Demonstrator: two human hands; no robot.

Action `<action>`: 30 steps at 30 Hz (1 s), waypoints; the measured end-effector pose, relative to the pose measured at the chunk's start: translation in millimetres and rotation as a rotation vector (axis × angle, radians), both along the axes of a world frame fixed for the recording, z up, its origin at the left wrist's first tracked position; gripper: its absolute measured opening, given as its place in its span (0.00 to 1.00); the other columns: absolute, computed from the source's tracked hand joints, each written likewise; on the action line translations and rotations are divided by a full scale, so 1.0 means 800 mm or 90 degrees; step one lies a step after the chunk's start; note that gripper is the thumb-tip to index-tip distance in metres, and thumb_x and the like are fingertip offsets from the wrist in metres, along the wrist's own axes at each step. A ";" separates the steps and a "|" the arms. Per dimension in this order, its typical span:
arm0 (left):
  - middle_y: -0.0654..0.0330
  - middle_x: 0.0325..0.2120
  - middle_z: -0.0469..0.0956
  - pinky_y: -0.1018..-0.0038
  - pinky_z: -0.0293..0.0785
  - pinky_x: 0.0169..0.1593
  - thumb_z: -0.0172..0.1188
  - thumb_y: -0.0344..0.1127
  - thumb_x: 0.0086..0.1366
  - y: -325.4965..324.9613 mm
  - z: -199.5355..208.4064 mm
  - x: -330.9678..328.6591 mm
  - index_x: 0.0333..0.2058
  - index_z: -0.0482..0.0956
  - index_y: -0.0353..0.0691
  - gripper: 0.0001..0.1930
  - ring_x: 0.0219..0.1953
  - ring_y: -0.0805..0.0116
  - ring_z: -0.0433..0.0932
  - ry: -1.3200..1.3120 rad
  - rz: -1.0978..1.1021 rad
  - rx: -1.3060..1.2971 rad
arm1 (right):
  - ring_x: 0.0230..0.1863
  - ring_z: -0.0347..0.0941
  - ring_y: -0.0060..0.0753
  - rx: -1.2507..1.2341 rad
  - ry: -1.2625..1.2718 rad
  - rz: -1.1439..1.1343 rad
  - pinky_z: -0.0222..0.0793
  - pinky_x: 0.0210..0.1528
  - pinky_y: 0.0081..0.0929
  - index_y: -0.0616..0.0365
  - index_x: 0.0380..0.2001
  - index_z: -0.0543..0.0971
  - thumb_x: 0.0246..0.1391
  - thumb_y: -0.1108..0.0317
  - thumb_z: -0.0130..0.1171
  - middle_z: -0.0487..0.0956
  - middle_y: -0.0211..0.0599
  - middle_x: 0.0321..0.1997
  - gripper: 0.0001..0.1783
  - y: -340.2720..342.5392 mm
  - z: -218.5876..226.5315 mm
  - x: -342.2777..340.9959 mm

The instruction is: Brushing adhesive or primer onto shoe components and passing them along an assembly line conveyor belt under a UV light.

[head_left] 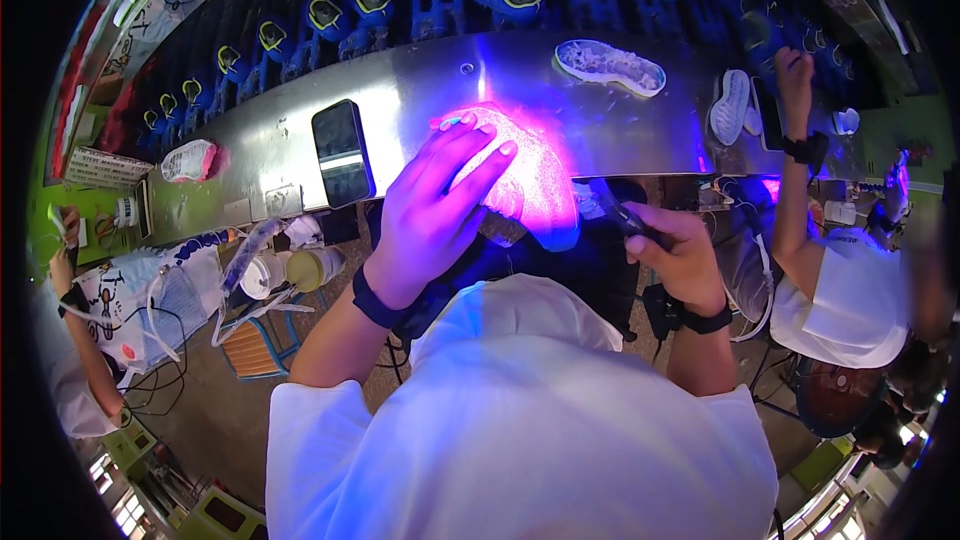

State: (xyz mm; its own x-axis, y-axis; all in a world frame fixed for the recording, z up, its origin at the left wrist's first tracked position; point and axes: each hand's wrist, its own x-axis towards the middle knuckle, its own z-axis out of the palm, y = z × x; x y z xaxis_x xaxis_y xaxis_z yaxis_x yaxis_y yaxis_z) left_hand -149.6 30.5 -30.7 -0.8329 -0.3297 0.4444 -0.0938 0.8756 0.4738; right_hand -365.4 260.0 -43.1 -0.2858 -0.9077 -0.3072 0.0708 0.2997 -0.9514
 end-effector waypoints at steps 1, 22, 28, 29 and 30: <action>0.52 0.52 0.78 0.55 0.74 0.61 0.65 0.21 0.46 0.000 0.000 0.001 0.55 0.80 0.45 0.32 0.56 0.47 0.77 -0.016 0.012 0.025 | 0.31 0.73 0.17 0.001 -0.001 0.002 0.69 0.36 0.20 0.66 0.57 0.78 0.59 0.65 0.65 0.79 0.27 0.29 0.24 0.003 -0.004 0.004; 0.55 0.53 0.78 0.65 0.81 0.52 0.68 0.20 0.44 0.005 -0.006 0.018 0.56 0.80 0.48 0.35 0.54 0.53 0.80 -0.076 0.128 0.071 | 0.32 0.72 0.17 0.028 -0.060 -0.059 0.70 0.37 0.19 0.65 0.61 0.75 0.61 0.70 0.64 0.78 0.27 0.31 0.25 -0.007 0.001 0.033; 0.59 0.52 0.79 0.67 0.82 0.47 0.68 0.21 0.44 0.007 -0.001 0.019 0.55 0.80 0.49 0.35 0.46 0.57 0.83 -0.121 0.174 0.099 | 0.31 0.71 0.15 -0.013 0.228 -0.050 0.69 0.37 0.16 0.62 0.59 0.78 0.59 0.76 0.63 0.79 0.26 0.33 0.23 -0.017 0.005 0.029; 0.59 0.52 0.79 0.67 0.82 0.47 0.68 0.21 0.44 0.005 0.003 0.017 0.55 0.80 0.49 0.35 0.46 0.57 0.83 -0.126 0.176 0.100 | 0.33 0.75 0.23 -0.004 0.284 -0.032 0.71 0.40 0.21 0.59 0.57 0.79 0.56 0.75 0.65 0.80 0.34 0.33 0.24 -0.023 0.015 0.024; 0.58 0.51 0.79 0.67 0.82 0.47 0.68 0.21 0.44 0.005 0.006 0.015 0.55 0.80 0.48 0.34 0.45 0.56 0.84 -0.148 0.175 0.135 | 0.34 0.78 0.32 0.005 0.341 -0.013 0.73 0.43 0.26 0.55 0.56 0.80 0.53 0.75 0.67 0.82 0.41 0.34 0.24 -0.028 0.024 0.019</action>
State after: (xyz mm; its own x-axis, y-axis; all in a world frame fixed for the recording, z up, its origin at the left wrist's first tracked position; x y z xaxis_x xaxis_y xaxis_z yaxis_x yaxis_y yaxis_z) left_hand -137.4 34.2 -26.2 -0.7712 -0.6180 0.1528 -0.4368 0.6883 0.5792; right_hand -349.9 237.4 -23.6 -0.4222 -0.8986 -0.1198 -0.4178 0.3102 -0.8539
